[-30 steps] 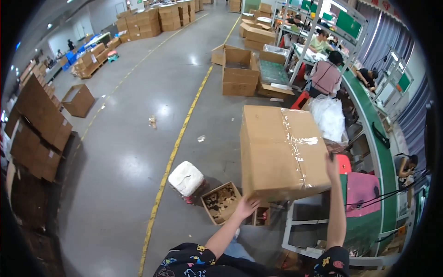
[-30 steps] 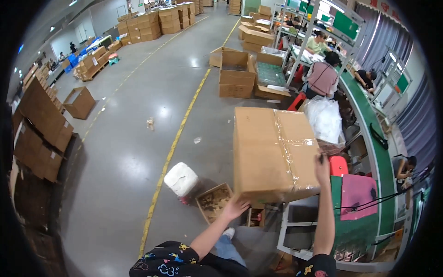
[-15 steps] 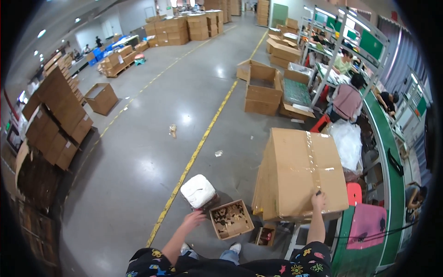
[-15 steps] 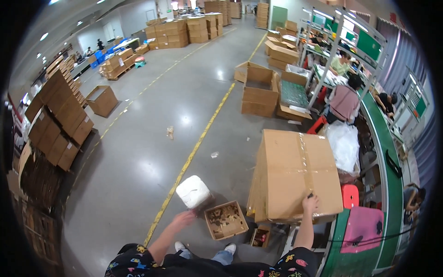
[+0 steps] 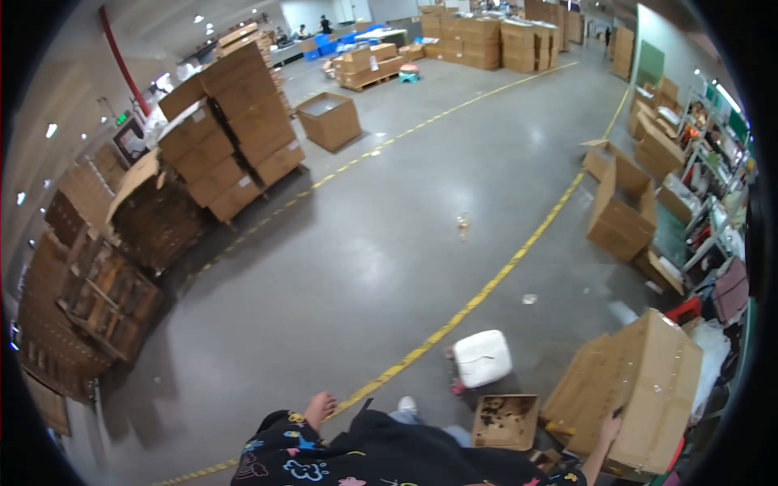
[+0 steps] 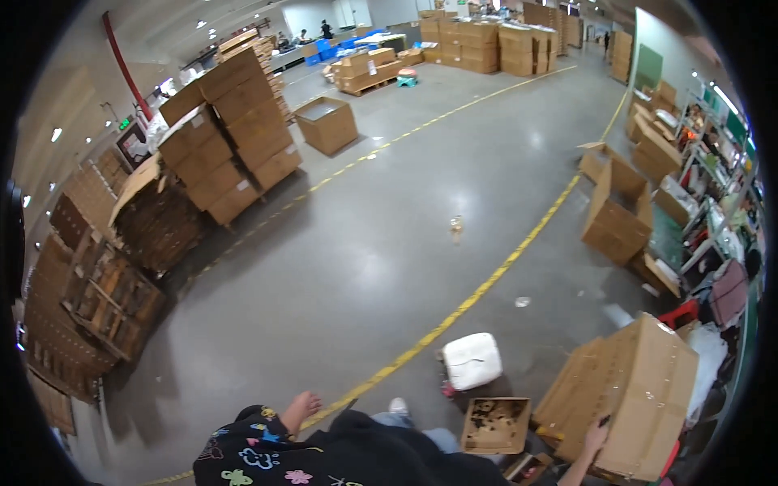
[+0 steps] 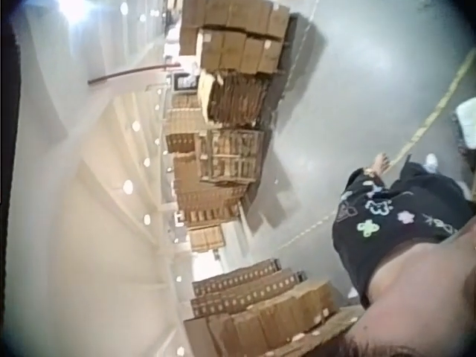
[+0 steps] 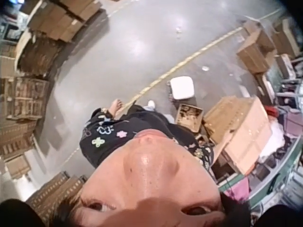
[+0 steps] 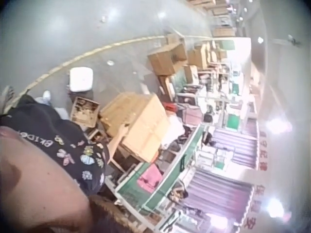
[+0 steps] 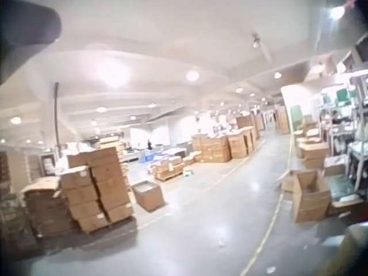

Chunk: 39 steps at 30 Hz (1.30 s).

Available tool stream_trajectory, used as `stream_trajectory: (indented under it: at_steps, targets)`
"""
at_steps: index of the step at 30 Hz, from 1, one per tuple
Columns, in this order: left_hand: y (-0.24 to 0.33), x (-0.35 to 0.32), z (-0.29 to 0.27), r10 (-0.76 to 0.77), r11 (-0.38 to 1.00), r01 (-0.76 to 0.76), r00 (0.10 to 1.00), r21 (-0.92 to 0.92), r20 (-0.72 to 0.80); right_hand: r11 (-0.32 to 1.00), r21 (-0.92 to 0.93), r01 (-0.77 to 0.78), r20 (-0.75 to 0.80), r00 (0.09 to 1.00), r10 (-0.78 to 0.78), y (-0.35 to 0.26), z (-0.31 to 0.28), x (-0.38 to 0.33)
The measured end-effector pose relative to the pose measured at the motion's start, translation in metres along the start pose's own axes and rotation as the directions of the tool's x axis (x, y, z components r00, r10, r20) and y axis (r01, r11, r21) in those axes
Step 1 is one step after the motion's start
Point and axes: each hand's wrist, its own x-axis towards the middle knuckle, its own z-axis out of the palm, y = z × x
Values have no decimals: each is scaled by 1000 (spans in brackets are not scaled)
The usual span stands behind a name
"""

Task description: Assembling electronic circuit boards into plastic housings using an electric screwdriver in a factory environment.

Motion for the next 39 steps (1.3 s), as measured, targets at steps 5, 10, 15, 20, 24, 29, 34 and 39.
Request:
stream_trajectory:
  at_steps: [5,10,15,20,24,29,34,39]
  targets:
    - [106,58,68,147,987,-133,976,-95,161,986,-150,68,502,865,16,-219,141,-191]
    - [188,46,173,185,952,-264,900,157,395,963,-71,-259,572,780,252,-263,283,-310]
    - [241,43,216,150,846,-399,816,355,558,833,-212,-512,711,504,490,-197,449,-305]
    - [298,107,209,22,832,-210,937,514,348,837,-177,-518,537,661,523,-195,566,-237]
    - [359,156,193,145,826,-205,978,525,152,884,28,-466,780,563,272,-360,545,-130]
    - [426,184,250,105,894,-109,994,435,34,878,83,-471,805,551,219,-480,571,-34]
    - [476,241,377,-34,819,-23,995,573,89,785,296,-544,692,689,216,-528,564,31]
    - [516,286,583,-96,619,-132,966,774,241,581,128,-803,656,508,558,-465,511,58]
